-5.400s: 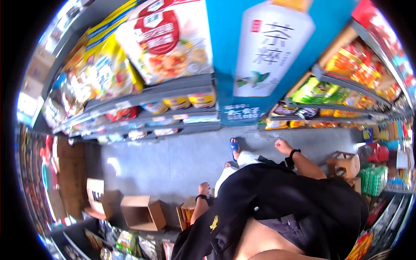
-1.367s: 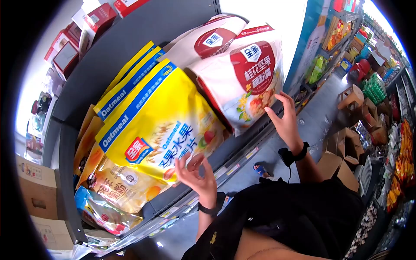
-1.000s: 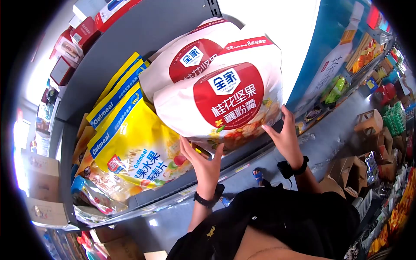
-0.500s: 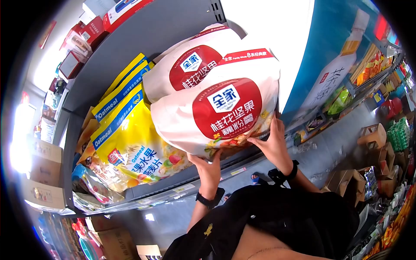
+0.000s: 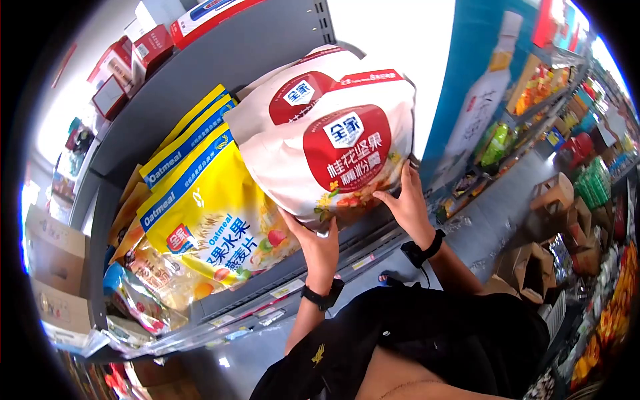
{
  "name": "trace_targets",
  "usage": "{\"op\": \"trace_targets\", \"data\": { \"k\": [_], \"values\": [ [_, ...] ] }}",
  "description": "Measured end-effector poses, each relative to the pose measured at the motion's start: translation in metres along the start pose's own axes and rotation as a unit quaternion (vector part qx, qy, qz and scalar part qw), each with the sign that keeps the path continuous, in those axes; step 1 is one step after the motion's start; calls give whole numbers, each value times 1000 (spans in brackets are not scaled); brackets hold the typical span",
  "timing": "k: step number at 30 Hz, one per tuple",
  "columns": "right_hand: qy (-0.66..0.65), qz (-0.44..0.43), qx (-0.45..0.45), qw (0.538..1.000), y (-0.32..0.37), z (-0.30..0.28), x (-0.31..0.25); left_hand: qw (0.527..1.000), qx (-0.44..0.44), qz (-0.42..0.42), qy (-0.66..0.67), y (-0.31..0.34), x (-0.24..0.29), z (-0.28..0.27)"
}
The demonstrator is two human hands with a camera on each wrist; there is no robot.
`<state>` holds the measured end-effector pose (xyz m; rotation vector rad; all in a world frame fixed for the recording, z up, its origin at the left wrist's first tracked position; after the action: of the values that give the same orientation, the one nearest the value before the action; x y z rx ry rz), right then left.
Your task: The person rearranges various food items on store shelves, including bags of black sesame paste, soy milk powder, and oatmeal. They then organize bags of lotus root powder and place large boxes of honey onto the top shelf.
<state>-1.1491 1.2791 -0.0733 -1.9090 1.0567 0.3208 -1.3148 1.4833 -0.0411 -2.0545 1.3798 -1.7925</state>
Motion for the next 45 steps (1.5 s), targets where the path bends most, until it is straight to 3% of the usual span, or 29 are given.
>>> {"op": "trace_targets", "data": {
  "k": [1, 4, 6, 8, 11, 14, 15, 19, 22, 28, 33, 34, 37, 40, 41, 43, 44, 45],
  "values": [
    [-41, 24, 2, 999, 7, -8, -4, 998, 13, -11, 67, 7, -2, -6],
    [-71, -7, 60, 996, 34, -32, -34, 996, -16, 85, 13, 22, 24, -39],
    [-97, 34, 63, 993, 61, -45, -53, 993, -24, 116, 22, 37, 19, -60],
    [-94, 58, 57, 992, 95, -44, -61, 988, -81, 19, 129, 60, -23, -65],
    [-62, 92, 47, 993, 144, -44, -69, 979, -111, -31, 168, 86, -47, -82],
    [-17, 126, 8, 992, 190, -41, -71, 951, -197, -87, 221, 115, -59, -87],
    [-2, 144, 18, 989, 203, -44, -72, 953, -205, -64, 215, 120, -53, -91],
    [30, 201, -11, 979, 247, -62, -66, 923, -274, -101, 250, 149, -46, -91],
    [77, 214, -37, 973, 263, -88, -71, 934, -270, -16, 231, 159, -23, -90],
    [106, 176, 14, 979, 278, -142, -86, 922, -314, -11, 227, 188, 3, -72],
    [93, 171, -50, 980, 315, -145, -67, 913, -364, 1, 184, 223, 20, -56],
    [82, 178, -64, 979, 323, -142, -62, 908, -394, 1, 143, 233, 21, -53],
    [87, 144, -101, 981, 338, -136, -58, 881, -451, 138, 38, 278, 13, -43],
    [66, 132, -108, 983, 339, -139, -70, 822, -546, 159, 10, 321, 8, -49],
    [49, 139, -99, 984, 341, -141, -72, 798, -581, 155, 35, 342, -8, -48],
    [12, 149, -79, 986, 343, -141, -78, 750, -653, -32, 95, 385, -65, -43],
    [-48, 208, -75, 974, 347, -140, -65, 715, -677, -123, 126, 408, -97, -40],
    [-109, 269, -71, 954, 357, -141, -52, 744, -651, -126, 84, 419, -138, -44]
  ]
}}
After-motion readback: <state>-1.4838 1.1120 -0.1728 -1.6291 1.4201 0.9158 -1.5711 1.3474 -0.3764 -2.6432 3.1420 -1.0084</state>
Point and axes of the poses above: each hand's wrist, its own y-axis away from the middle knuckle, its own z-axis out of the palm, x = y × z, the point moved 10 cm from there along -y, towards the middle knuckle, and after that the axes turned 1 degree about x, right-handed, at the moved point
